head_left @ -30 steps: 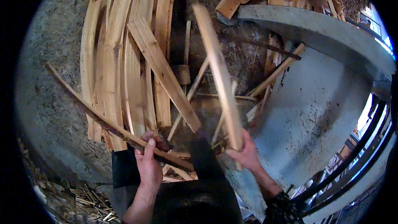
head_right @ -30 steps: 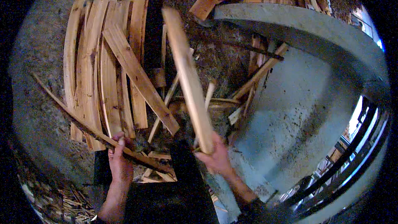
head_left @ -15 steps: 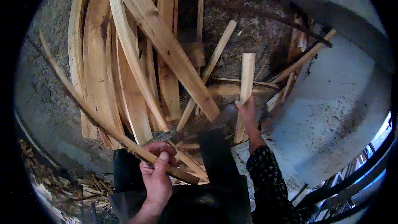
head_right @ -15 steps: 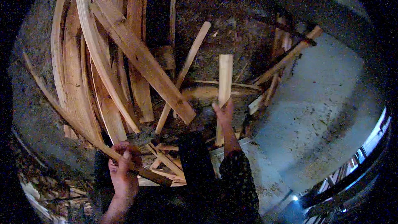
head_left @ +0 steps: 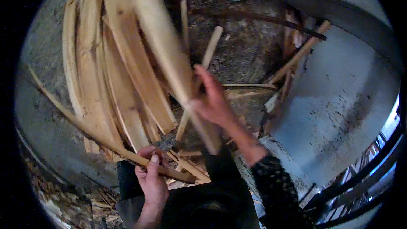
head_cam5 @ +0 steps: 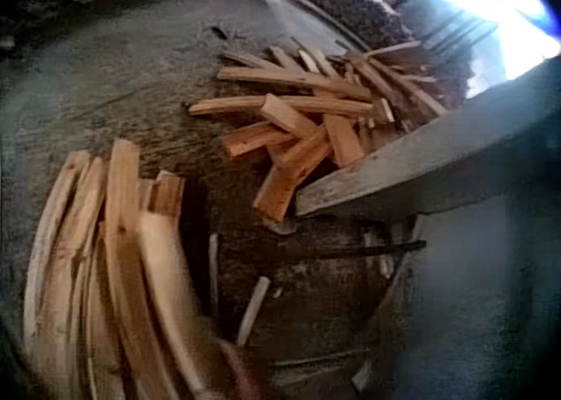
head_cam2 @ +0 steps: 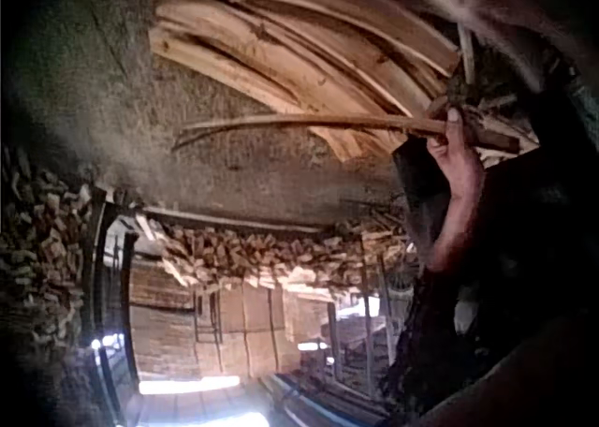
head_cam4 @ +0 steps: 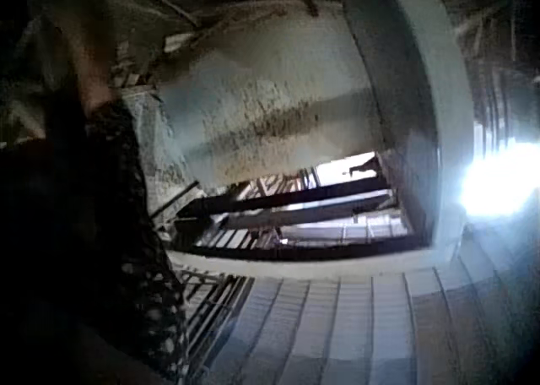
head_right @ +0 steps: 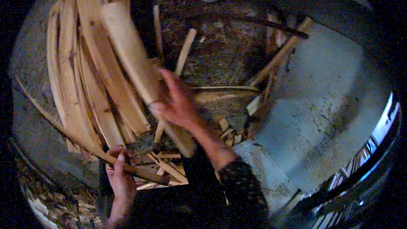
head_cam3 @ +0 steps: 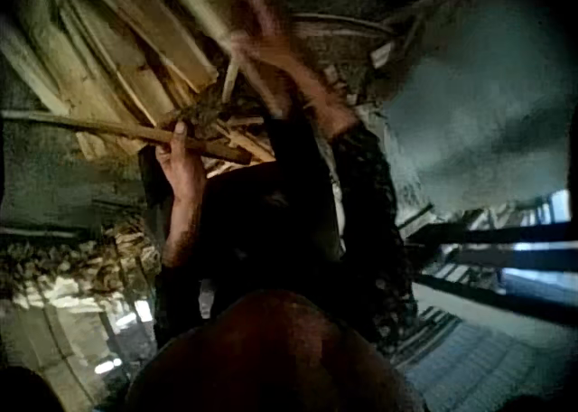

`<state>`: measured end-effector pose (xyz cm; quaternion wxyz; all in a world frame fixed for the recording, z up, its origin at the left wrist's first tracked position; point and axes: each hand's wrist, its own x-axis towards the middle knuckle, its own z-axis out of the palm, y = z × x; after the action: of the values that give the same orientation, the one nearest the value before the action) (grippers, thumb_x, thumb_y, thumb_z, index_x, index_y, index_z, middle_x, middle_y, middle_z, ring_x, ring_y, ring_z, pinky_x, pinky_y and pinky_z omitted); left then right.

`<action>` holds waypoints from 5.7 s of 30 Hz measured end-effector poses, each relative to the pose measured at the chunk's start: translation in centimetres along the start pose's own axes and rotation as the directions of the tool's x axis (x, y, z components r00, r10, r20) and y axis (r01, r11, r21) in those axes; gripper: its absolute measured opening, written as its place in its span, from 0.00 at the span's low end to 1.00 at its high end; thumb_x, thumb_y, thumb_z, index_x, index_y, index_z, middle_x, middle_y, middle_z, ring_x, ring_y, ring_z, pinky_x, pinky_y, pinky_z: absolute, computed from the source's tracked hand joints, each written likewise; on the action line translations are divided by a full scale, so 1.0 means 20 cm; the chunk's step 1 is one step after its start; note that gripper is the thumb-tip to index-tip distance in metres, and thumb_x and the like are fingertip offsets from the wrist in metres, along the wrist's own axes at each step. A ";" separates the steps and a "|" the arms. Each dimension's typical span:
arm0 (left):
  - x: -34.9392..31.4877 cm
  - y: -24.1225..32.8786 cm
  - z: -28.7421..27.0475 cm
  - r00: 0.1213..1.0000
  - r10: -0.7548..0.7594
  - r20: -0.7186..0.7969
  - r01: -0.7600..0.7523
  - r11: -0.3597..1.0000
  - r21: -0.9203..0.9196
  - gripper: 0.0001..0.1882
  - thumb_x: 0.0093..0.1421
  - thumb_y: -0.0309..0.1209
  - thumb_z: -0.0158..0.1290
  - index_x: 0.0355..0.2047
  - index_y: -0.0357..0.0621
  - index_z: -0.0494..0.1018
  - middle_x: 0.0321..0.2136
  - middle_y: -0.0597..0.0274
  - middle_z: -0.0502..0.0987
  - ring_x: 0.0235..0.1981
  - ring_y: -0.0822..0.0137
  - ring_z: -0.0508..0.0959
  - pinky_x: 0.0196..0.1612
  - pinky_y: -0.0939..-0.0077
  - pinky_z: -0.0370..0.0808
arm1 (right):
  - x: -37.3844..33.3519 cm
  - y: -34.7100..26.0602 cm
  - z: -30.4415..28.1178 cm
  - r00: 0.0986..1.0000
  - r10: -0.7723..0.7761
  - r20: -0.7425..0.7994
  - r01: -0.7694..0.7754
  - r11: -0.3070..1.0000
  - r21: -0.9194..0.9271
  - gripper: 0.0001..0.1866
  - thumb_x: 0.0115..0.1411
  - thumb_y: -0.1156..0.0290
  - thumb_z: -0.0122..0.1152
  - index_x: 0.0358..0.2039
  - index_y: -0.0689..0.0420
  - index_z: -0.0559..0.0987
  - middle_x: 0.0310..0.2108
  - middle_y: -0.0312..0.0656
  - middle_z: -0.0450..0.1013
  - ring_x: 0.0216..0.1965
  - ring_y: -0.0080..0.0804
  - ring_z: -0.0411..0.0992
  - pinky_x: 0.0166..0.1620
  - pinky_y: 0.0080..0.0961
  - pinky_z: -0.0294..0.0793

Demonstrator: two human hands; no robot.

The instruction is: The person sorts through a large pile of wooden planks and scraps on the floor, picking up pieces by hand and stacking them into neat piles. The person then carries the stacked wood to a large storage rack and places it on top of other wood.

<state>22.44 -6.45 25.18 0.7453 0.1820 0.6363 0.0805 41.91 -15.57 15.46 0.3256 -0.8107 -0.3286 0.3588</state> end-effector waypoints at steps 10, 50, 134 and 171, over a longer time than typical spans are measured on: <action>-0.02 -0.04 -0.02 0.996 -0.005 0.085 -0.003 0.995 0.098 0.08 0.53 0.27 0.46 0.34 0.39 0.64 0.26 0.62 0.69 0.25 0.75 0.66 0.29 0.83 0.64 | -0.15 -0.19 0.47 0.901 0.405 0.154 -0.432 0.807 0.404 0.34 0.47 0.63 0.54 0.52 0.62 0.55 0.47 0.53 0.61 0.49 0.42 0.60 0.51 0.32 0.58; -0.01 -0.04 0.05 0.990 -0.116 0.083 0.084 0.946 0.312 0.21 0.39 0.16 0.54 0.36 0.40 0.63 0.21 0.67 0.68 0.24 0.78 0.68 0.29 0.84 0.66 | -0.19 0.61 0.76 0.649 0.629 -0.428 -0.701 0.713 -0.016 0.26 0.42 0.62 0.61 0.38 0.61 0.64 0.29 0.45 0.67 0.33 0.39 0.67 0.34 0.27 0.67; 0.25 -0.26 0.11 0.903 0.318 0.287 -0.398 0.871 0.287 0.39 0.37 0.35 0.62 0.48 0.42 0.53 0.36 0.59 0.65 0.37 0.67 0.68 0.40 0.75 0.68 | -0.30 0.75 -1.17 0.613 0.789 -0.035 -0.525 0.375 -0.764 0.24 0.52 0.73 0.45 0.52 0.51 0.59 0.44 0.45 0.63 0.44 0.35 0.62 0.46 0.28 0.60; 0.16 -0.17 -0.05 0.994 -0.106 -0.031 0.111 0.941 0.319 0.27 0.43 0.24 0.57 0.44 0.38 0.59 0.38 0.58 0.68 0.40 0.67 0.68 0.44 0.73 0.65 | -0.88 0.40 -0.06 0.262 0.781 0.568 -0.718 -0.235 0.655 0.20 0.47 0.64 0.55 0.41 0.56 0.69 0.37 0.41 0.68 0.40 0.34 0.66 0.44 0.33 0.66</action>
<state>21.74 -8.32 20.85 0.7049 0.2647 0.6550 -0.0639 36.00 -34.04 16.42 0.3986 -0.5485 0.4784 0.5580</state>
